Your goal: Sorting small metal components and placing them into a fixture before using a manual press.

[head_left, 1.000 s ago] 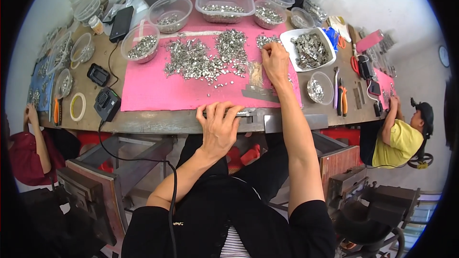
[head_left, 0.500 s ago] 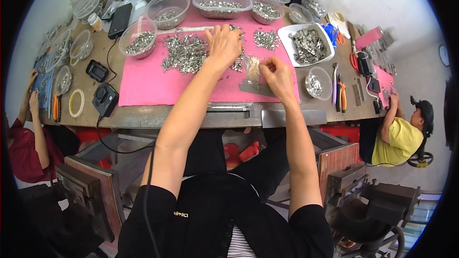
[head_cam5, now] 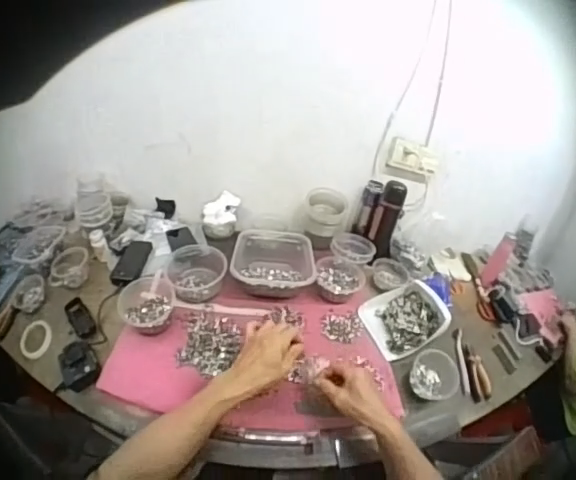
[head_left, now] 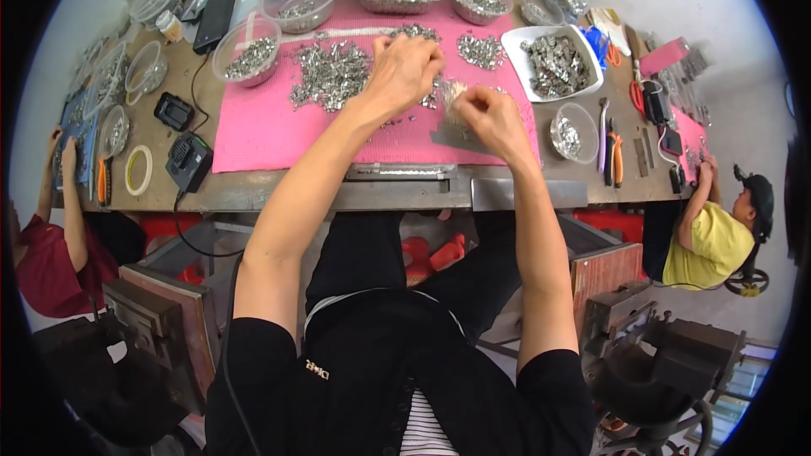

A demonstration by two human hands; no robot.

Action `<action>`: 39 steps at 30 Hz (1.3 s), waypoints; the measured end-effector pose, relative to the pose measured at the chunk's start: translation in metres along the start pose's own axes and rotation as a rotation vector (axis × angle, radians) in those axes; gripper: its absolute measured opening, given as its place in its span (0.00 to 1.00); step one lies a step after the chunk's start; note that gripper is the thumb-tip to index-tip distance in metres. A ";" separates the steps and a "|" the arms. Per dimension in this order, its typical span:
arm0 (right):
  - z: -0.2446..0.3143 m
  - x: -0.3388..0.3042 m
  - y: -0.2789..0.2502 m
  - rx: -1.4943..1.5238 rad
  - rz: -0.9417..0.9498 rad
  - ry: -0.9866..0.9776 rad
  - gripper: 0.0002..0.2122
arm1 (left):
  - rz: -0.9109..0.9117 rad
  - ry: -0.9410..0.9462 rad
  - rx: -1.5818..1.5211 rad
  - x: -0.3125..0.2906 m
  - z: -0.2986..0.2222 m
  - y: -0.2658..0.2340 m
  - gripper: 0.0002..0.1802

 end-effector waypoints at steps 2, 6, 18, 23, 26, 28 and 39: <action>0.003 -0.028 0.012 0.035 0.111 -0.002 0.10 | 0.117 0.069 -0.095 -0.029 -0.015 -0.006 0.08; 0.015 -0.052 0.021 -0.285 0.012 -0.300 0.05 | 0.152 0.149 -0.036 -0.083 -0.033 -0.003 0.02; 0.011 -0.049 0.018 -0.206 0.055 -0.285 0.05 | 0.330 0.086 -0.149 -0.091 -0.017 -0.025 0.06; 0.013 -0.043 0.017 -0.220 0.177 -0.257 0.05 | 0.554 0.178 -0.136 -0.086 -0.011 -0.013 0.09; 0.009 -0.045 0.018 -0.217 0.119 -0.275 0.06 | 0.589 0.221 -0.126 -0.089 -0.011 -0.009 0.08; 0.007 -0.048 0.019 -0.216 0.104 -0.269 0.07 | 0.569 0.254 -0.114 -0.091 -0.013 -0.009 0.06; 0.014 -0.050 0.022 -0.332 0.095 -0.407 0.04 | 0.294 0.247 0.010 -0.094 -0.012 -0.008 0.03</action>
Point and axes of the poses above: each hand's wrist, its own x-axis towards the middle knuckle, its own y-axis out of the palm, z = x × y, the point moved 7 cm from there along x, towards the middle knuckle, and after that the axes turned 8 degrees about x, right-handed, at the moved point
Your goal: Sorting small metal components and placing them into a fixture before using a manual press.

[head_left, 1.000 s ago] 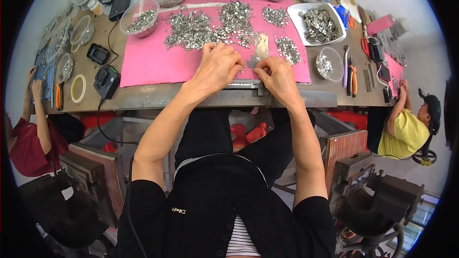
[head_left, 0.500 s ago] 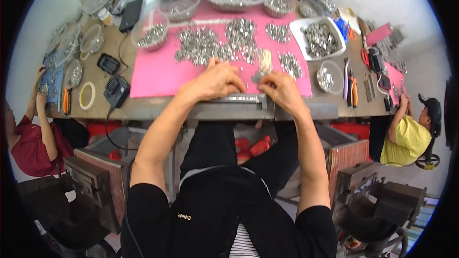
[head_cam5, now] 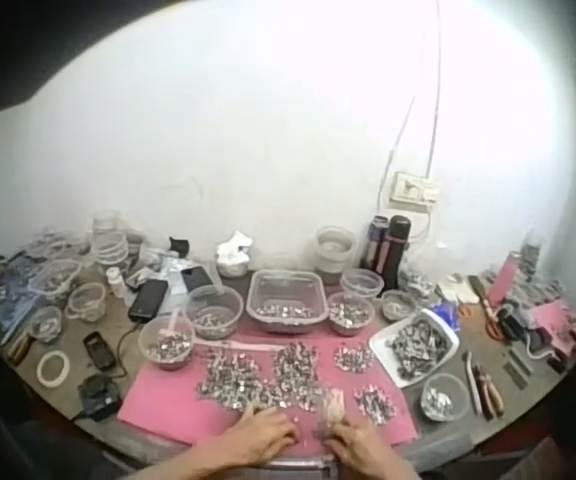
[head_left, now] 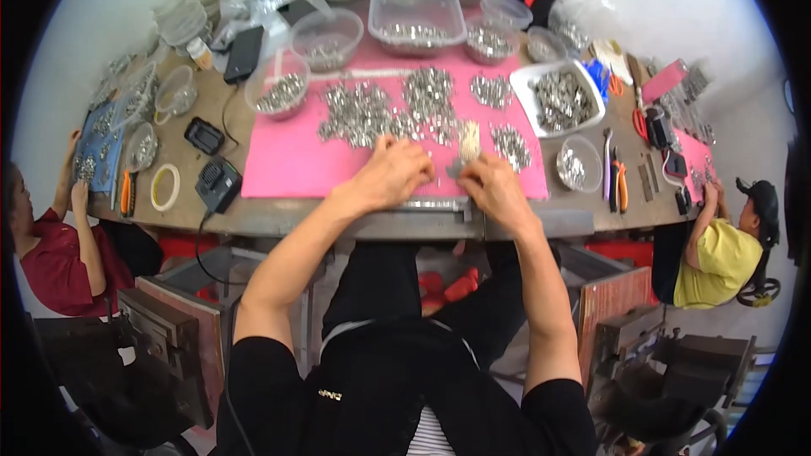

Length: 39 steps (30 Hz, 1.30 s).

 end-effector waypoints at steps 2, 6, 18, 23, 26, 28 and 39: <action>-0.001 0.003 -0.003 -0.009 -0.017 -0.039 0.04 | -0.039 0.003 0.053 0.003 0.000 -0.003 0.03; -0.007 0.004 -0.007 0.133 -0.015 0.156 0.04 | -0.040 -0.035 0.045 0.001 0.001 -0.012 0.05; 0.016 -0.049 0.010 0.497 -0.273 0.207 0.04 | -0.127 -0.117 0.044 -0.006 -0.002 -0.008 0.04; 0.023 -0.049 0.010 0.366 -0.323 0.107 0.05 | -0.180 -0.102 0.075 -0.007 -0.006 -0.014 0.04; 0.031 -0.048 0.008 0.227 -0.346 -0.003 0.05 | -0.130 -0.085 0.121 -0.007 -0.005 -0.012 0.05; 0.029 -0.050 0.010 0.227 -0.359 -0.002 0.05 | -0.224 -0.072 0.120 -0.009 -0.004 -0.015 0.04; 0.049 -0.044 0.005 -0.056 -0.259 -0.168 0.06 | -0.206 -0.165 0.114 -0.012 0.004 -0.018 0.04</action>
Point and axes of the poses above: each hand's wrist, its own x-axis towards the middle knuckle, its own y-axis out of the palm, z = x × y, the point moved 7 cm from there along x, towards the middle knuckle, and after that the axes turned 8 degrees about x, right-handed, at the moved point
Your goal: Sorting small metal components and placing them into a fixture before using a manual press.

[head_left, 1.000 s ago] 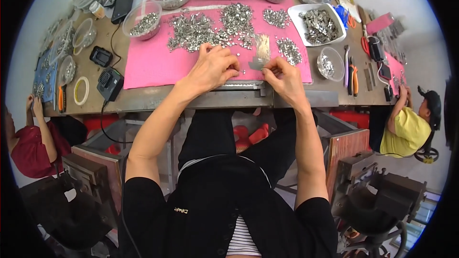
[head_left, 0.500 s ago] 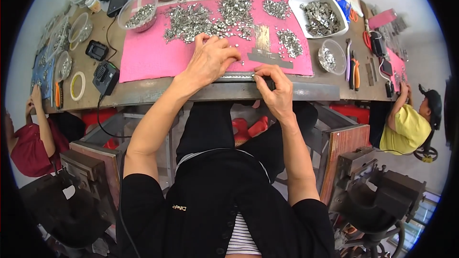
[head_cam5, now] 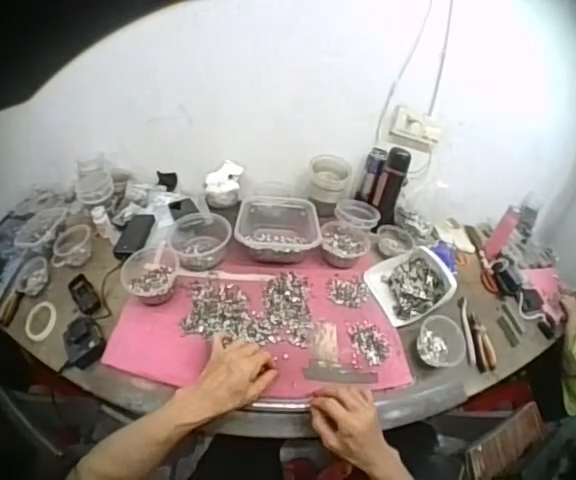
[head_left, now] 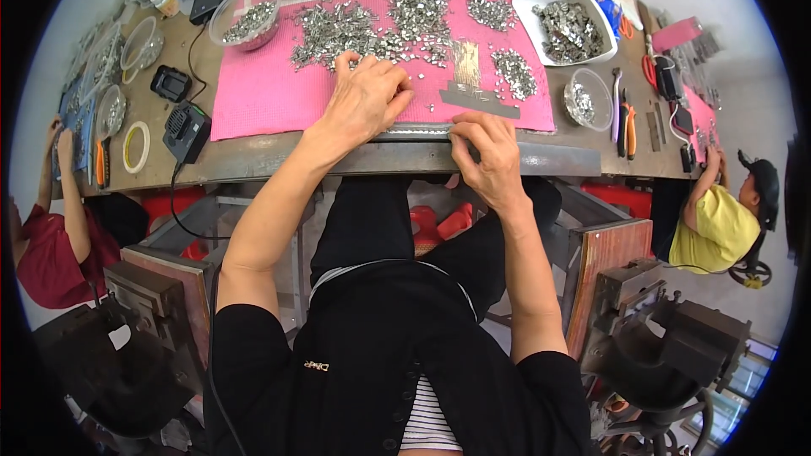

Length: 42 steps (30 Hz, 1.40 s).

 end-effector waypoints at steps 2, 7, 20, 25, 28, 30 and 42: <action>-0.001 0.003 -0.002 0.001 0.044 -0.003 0.06 | -0.011 0.020 0.051 0.000 -0.001 0.000 0.05; -0.023 0.022 -0.003 0.147 0.147 0.129 0.04 | -0.026 0.059 0.029 0.002 -0.003 -0.001 0.05; -0.050 0.054 0.029 0.194 0.292 0.137 0.07 | 0.017 0.098 0.034 0.004 -0.004 0.000 0.07; -0.054 0.042 0.017 0.172 0.230 0.169 0.06 | 0.009 0.101 0.029 0.004 -0.004 -0.001 0.06; -0.054 0.039 0.012 0.130 0.254 0.156 0.05 | 0.002 0.092 0.039 0.005 -0.007 -0.001 0.06; -0.054 0.039 0.013 0.143 0.276 0.170 0.05 | 0.013 0.082 0.052 0.006 -0.007 0.001 0.06; -0.060 0.040 0.014 0.201 0.318 0.192 0.05 | 0.036 0.076 0.086 0.004 -0.013 0.000 0.05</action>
Point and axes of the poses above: each hand's wrist, its own x-axis towards the middle knuckle, its own y-axis out of the palm, z = x × y, the point moved 7 cm from there along x, towards the middle knuckle, and after that the axes turned 8 degrees about x, right-handed, at the moved point
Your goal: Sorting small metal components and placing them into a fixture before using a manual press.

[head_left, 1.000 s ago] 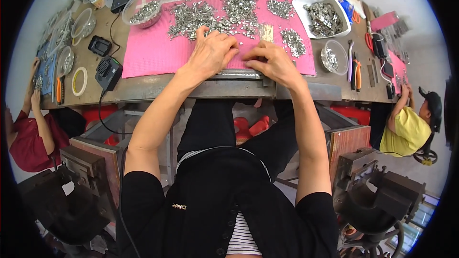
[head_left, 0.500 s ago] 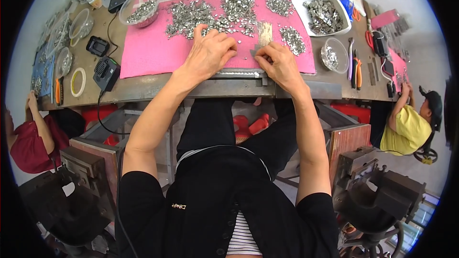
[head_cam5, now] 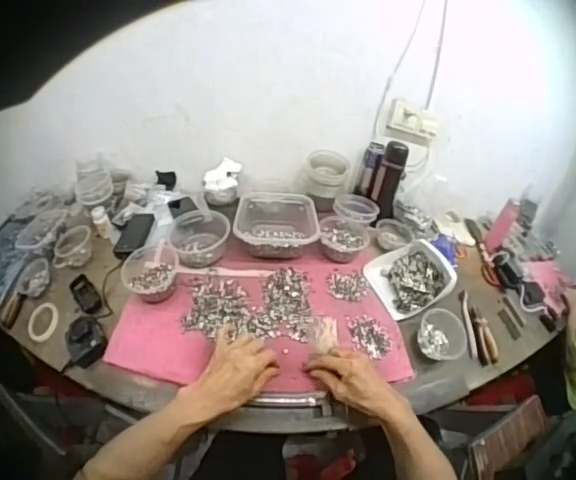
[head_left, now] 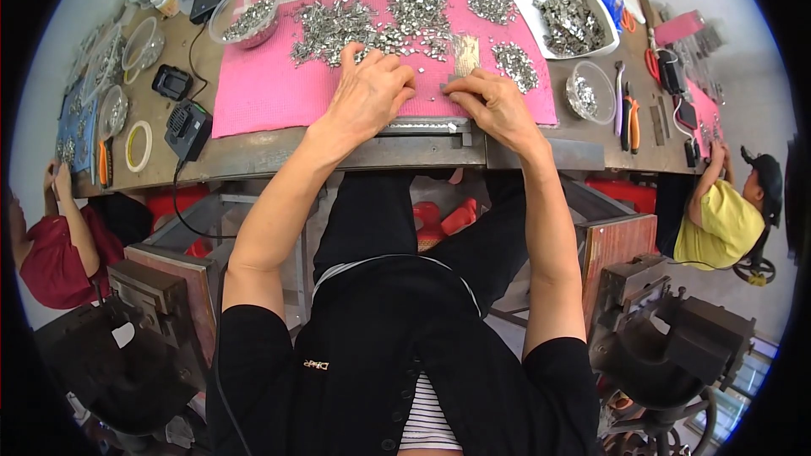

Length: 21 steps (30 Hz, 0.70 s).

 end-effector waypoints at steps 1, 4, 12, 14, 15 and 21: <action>-0.001 0.000 0.000 0.008 -0.010 -0.015 0.05 | -0.024 -0.005 0.006 0.000 -0.001 0.000 0.05; 0.002 0.000 0.003 -0.008 -0.017 -0.060 0.05 | -0.077 -0.034 -0.053 -0.004 -0.002 0.000 0.04; 0.006 -0.002 0.000 -0.173 0.020 -0.103 0.04 | -0.058 -0.134 -0.466 -0.010 -0.029 -0.010 0.04; 0.001 -0.003 -0.001 -0.106 0.008 -0.030 0.05 | -0.127 -0.125 -0.524 -0.015 -0.037 -0.003 0.04; 0.003 -0.004 0.000 -0.106 0.008 -0.029 0.05 | -0.117 -0.141 -0.505 -0.016 -0.037 -0.001 0.04; 0.022 -0.035 -0.002 0.198 -0.237 0.108 0.04 | -0.209 -0.160 -0.295 -0.019 -0.028 -0.015 0.05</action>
Point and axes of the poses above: each hand's wrist, its own x-axis towards the middle knuckle, its own y-axis out of the palm, z = x × y, the point moved 7 cm from there along x, towards the middle knuckle, and after that the axes turned 8 degrees about x, right-handed, at the moved point
